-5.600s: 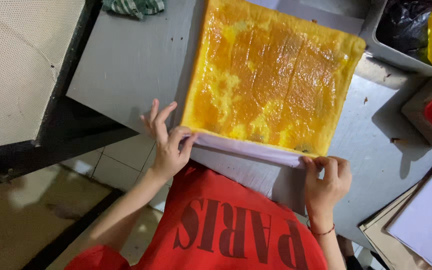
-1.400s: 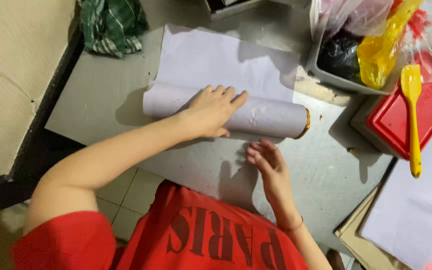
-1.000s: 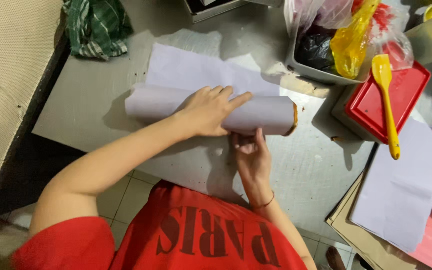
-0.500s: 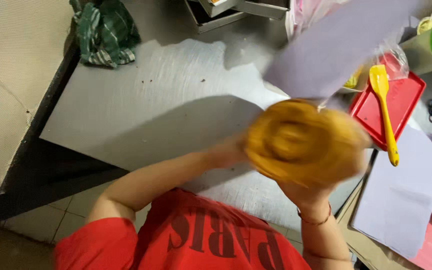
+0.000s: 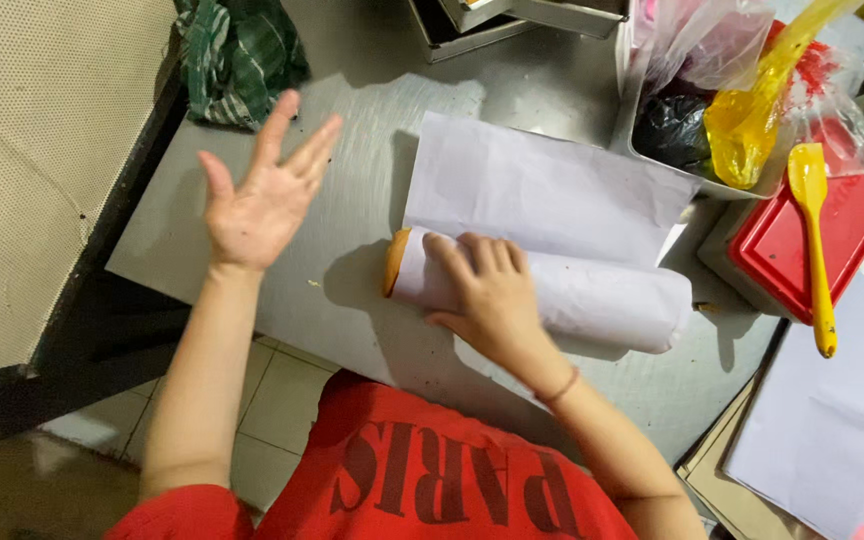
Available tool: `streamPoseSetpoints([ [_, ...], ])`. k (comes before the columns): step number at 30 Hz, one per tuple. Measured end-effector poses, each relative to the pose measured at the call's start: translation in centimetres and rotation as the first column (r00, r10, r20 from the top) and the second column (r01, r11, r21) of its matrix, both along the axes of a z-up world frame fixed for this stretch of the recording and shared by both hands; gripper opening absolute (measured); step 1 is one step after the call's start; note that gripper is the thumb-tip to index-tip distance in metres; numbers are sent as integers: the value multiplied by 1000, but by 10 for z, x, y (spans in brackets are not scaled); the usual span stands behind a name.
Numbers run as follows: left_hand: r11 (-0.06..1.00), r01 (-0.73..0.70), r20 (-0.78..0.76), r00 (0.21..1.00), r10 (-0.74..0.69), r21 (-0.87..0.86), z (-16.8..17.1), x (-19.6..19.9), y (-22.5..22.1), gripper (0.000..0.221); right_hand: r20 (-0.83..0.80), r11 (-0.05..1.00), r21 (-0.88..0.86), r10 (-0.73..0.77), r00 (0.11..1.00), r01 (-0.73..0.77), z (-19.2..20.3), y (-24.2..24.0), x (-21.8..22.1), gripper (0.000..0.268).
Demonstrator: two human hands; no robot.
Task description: The person prepares a roll cake by using a scraper to loosen the edges of a marble cake in a pan, flipping it onto paper, peeling off the baking paper, spreading jam across the surface with a spatula, and rolling the cake into a cylinder using the paper.
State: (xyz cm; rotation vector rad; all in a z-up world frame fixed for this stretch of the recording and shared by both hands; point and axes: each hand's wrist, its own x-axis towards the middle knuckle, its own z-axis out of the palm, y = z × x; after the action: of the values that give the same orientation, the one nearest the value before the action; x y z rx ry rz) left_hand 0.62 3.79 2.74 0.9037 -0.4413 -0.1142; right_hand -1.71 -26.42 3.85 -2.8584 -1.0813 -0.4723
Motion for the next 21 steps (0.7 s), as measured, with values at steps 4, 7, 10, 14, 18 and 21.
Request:
streamPoseSetpoints([
  [4, 991, -53, 40, 998, 48, 121, 26, -8, 3, 91, -430, 972, 142, -111, 896, 189, 7, -34, 28, 97],
  [7, 986, -75, 81, 995, 64, 147, 24, -5, -8, 91, -421, 942, 165, -202, 884, 293, 6, -52, 25, 70],
  [10, 968, -129, 124, 987, 104, 213, 33, -7, -18, 88, -253, 964, 240, -49, 966, 111, 44, -67, -23, 55],
  [14, 836, -285, 274, 947, 169, 469, 46, -19, -33, 68, -611, 874, 476, 251, 751, 94, 110, -105, -86, 49],
  [18, 585, -307, 404, 914, -38, 750, 23, -39, -75, 58, -141, 990, 25, -133, 981, 138, 43, -153, -61, 62],
  [21, 264, -587, 642, 726, -246, 765, -20, -42, -105, 82, -119, 994, -17, -113, 986, 112, -7, -164, -45, 110],
])
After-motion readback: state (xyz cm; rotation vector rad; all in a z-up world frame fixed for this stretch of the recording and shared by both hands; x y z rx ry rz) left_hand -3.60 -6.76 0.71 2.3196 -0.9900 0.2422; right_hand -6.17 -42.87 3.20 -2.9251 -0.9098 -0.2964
